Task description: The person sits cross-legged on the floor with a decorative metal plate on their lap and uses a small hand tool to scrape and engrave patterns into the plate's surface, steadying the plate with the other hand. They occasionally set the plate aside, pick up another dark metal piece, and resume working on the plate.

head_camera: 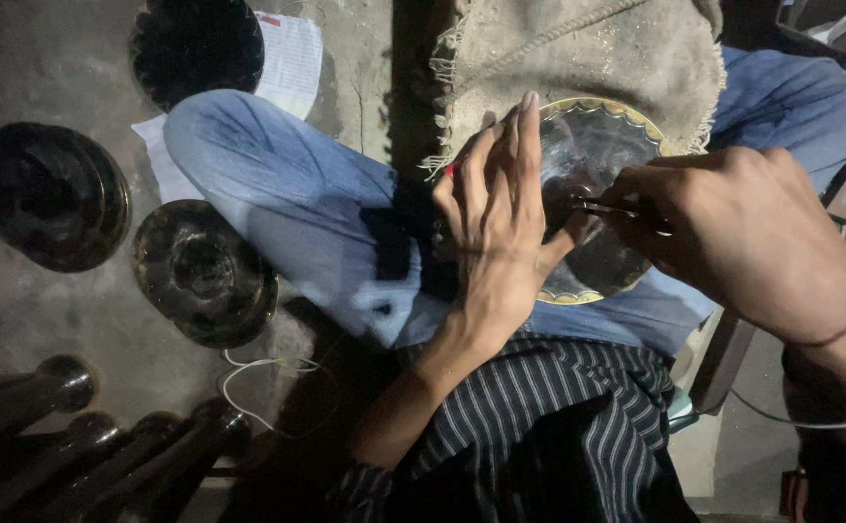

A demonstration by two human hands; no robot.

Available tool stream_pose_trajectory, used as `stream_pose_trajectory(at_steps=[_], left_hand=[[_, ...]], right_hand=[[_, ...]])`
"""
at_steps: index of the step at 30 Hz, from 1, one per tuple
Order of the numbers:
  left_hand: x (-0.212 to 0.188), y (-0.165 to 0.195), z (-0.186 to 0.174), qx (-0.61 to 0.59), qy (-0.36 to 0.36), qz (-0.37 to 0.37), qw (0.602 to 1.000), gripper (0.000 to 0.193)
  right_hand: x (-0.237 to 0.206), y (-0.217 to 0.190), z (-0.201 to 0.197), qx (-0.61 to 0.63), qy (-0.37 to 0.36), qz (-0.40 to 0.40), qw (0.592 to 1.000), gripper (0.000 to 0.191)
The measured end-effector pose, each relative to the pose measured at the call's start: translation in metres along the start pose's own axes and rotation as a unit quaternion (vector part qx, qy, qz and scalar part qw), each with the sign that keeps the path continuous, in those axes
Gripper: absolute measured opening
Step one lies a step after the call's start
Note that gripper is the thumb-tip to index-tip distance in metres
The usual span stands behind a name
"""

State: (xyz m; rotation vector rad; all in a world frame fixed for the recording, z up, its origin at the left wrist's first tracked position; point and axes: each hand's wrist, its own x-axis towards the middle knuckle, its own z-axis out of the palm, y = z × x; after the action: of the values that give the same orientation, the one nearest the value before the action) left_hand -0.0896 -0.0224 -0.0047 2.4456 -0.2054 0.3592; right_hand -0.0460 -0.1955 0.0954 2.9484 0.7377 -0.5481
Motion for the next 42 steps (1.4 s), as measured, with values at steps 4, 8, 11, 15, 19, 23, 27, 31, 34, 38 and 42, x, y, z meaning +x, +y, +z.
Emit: stream_pose_trajectory(at_steps=[4,8,11,15,19,23,27,31,34,38,42], left_hand=[[0.000,-0.001,0.001,-0.011,0.009,0.004,1.000,0.120],[0.001,0.000,0.002,-0.022,0.004,0.000,1.000,0.120],[0.000,0.000,0.002,-0.020,0.002,-0.002,1.000,0.120],[0.000,-0.001,0.003,-0.017,0.003,-0.002,1.000,0.119],[0.001,-0.001,0.003,-0.014,0.007,0.001,1.000,0.117],[0.000,-0.001,0.002,-0.018,0.013,0.007,1.000,0.117],[0.000,-0.001,0.002,-0.010,0.009,0.008,1.000,0.117],[0.001,-0.001,0.003,-0.013,0.003,0.000,1.000,0.119],[0.002,-0.001,0.003,-0.019,0.006,0.000,1.000,0.120],[0.001,0.001,0.002,-0.018,0.001,-0.004,1.000,0.121],[0.002,0.002,0.000,-0.022,0.003,-0.006,1.000,0.121]], right_hand=[[-0.002,-0.001,0.001,-0.005,0.001,0.000,1.000,0.029],[0.000,-0.001,-0.001,-0.009,0.000,0.002,1.000,0.036],[0.000,-0.003,-0.002,0.006,0.011,-0.007,1.000,0.030],[-0.001,-0.006,-0.004,-0.006,-0.019,0.010,1.000,0.021],[-0.001,-0.008,-0.002,-0.031,-0.031,0.014,0.999,0.022],[-0.001,-0.006,0.000,-0.044,-0.017,-0.001,0.999,0.023],[-0.001,-0.007,0.002,-0.039,-0.015,0.000,0.999,0.023],[-0.001,-0.010,0.000,-0.070,-0.052,0.022,0.996,0.020],[-0.001,-0.012,-0.002,-0.075,-0.051,0.026,0.996,0.021],[-0.003,-0.012,-0.003,-0.029,0.021,0.010,0.999,0.027],[-0.003,-0.012,-0.001,-0.038,0.005,0.014,0.999,0.025]])
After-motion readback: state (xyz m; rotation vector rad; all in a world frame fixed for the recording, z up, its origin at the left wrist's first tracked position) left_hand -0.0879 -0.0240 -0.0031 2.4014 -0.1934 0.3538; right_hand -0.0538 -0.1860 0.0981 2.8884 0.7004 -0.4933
